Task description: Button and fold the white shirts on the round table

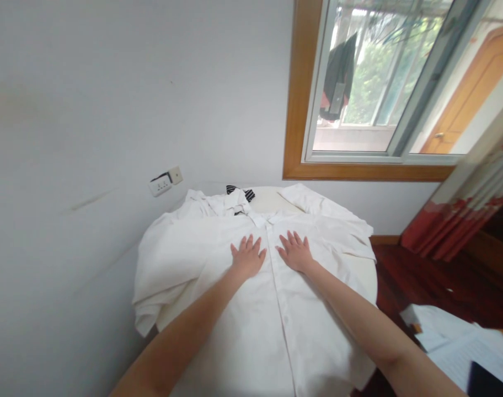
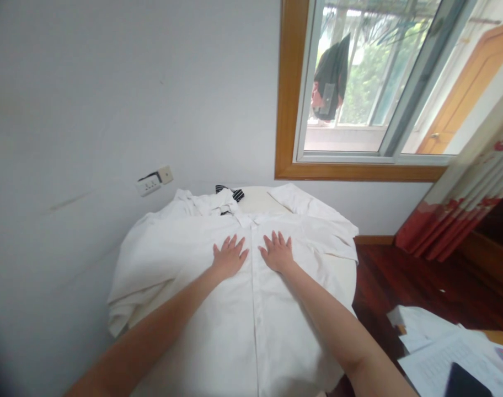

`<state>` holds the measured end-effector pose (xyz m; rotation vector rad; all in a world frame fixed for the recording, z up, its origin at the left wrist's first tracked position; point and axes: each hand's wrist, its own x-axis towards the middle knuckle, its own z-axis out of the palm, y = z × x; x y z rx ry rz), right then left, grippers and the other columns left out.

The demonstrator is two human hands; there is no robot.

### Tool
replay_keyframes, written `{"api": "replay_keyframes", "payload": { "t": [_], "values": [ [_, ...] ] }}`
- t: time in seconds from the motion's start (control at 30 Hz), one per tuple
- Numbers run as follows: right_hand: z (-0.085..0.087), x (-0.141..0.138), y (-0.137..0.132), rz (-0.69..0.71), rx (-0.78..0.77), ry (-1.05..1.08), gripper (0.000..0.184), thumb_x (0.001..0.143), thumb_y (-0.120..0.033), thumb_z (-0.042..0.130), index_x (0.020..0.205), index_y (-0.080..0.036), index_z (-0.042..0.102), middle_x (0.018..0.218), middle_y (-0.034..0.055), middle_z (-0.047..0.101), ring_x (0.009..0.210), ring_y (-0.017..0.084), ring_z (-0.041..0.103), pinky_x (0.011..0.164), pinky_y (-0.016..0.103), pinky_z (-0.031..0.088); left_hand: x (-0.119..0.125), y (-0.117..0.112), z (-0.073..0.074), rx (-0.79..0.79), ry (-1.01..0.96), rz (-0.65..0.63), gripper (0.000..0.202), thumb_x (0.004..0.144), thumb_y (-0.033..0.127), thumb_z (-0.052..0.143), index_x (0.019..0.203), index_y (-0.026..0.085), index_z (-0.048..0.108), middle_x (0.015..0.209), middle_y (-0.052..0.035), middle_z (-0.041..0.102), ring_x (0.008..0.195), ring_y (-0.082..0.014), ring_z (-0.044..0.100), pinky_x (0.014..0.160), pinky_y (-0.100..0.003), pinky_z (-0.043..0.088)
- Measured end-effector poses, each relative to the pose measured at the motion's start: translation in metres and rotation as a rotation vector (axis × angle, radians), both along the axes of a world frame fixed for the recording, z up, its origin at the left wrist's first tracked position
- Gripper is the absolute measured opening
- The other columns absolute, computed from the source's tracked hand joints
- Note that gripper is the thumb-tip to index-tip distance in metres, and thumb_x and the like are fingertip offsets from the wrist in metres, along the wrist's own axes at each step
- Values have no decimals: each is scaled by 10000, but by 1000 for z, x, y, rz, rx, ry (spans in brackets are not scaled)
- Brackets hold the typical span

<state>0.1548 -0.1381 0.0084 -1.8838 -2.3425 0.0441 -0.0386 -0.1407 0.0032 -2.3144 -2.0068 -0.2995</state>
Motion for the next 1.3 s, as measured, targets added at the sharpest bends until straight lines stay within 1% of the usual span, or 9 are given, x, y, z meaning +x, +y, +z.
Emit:
{"api": "replay_keyframes", "payload": {
  "t": [0.13,0.27,0.37,0.53,0.63,0.77,0.9,1.13,1.3],
  "values": [
    [8,-6,-1,-19,-57,-2,610,940,-546,189,1462,-244,283,1542,129,206,1408,324,137,1057,593,128,7,14,20,43,28,-15,437,897,472,373,1216,237,556,1281,-124,544,1223,-313,415,1017,-568,271],
    [22,-13,5,-40,-43,-6,536,922,-510,309,1354,-218,438,1428,168,391,1333,339,291,1012,588,220,15,42,32,168,-39,86,307,895,330,408,1094,163,571,1110,-134,577,1109,-262,477,923,-396,376],
    [36,-11,14,-34,-44,-14,456,888,-490,410,1227,-216,546,1259,158,533,1189,313,457,951,522,333,15,57,25,221,-121,139,282,877,274,446,1118,160,535,1093,-129,570,1089,-257,482,894,-374,381],
    [50,-11,37,-49,-11,6,377,878,-373,455,1209,-218,549,1191,125,578,1088,255,536,868,377,426,7,66,9,215,-215,35,286,838,239,527,1121,204,513,1087,-80,598,1078,-220,498,930,-355,365],
    [43,-19,50,-15,106,40,474,882,-351,454,1337,-219,439,1372,124,465,1223,247,445,939,364,396,2,70,5,217,-246,3,327,832,237,543,1157,216,520,1149,-70,603,1108,-210,496,961,-352,358],
    [17,-27,62,81,144,47,499,940,-374,335,1413,-221,373,1514,69,304,1396,219,209,1094,407,223,-2,77,1,173,-263,-70,358,823,220,553,1181,220,550,1193,-48,617,1122,-192,509,995,-340,359],
    [0,-26,68,95,102,74,506,964,-394,240,1420,-224,378,1506,48,327,1395,196,231,1114,416,180,-2,82,0,168,-310,-136,422,813,207,553,1235,207,543,1235,-42,612,1153,-189,505,1034,-338,354],
    [0,-24,69,91,112,86,513,960,-414,246,1419,-232,387,1501,49,332,1393,199,245,1117,410,180,1,85,7,242,-387,-177,418,858,216,472,1274,206,512,1267,-68,583,1164,-195,507,1037,-375,368],
    [-2,-23,67,88,156,96,491,958,-407,269,1395,-235,414,1483,64,368,1375,210,273,1107,407,194,6,68,16,229,-217,-52,315,908,288,400,1128,234,619,1139,-87,607,1128,-230,497,989,-388,380]
  ]
}}
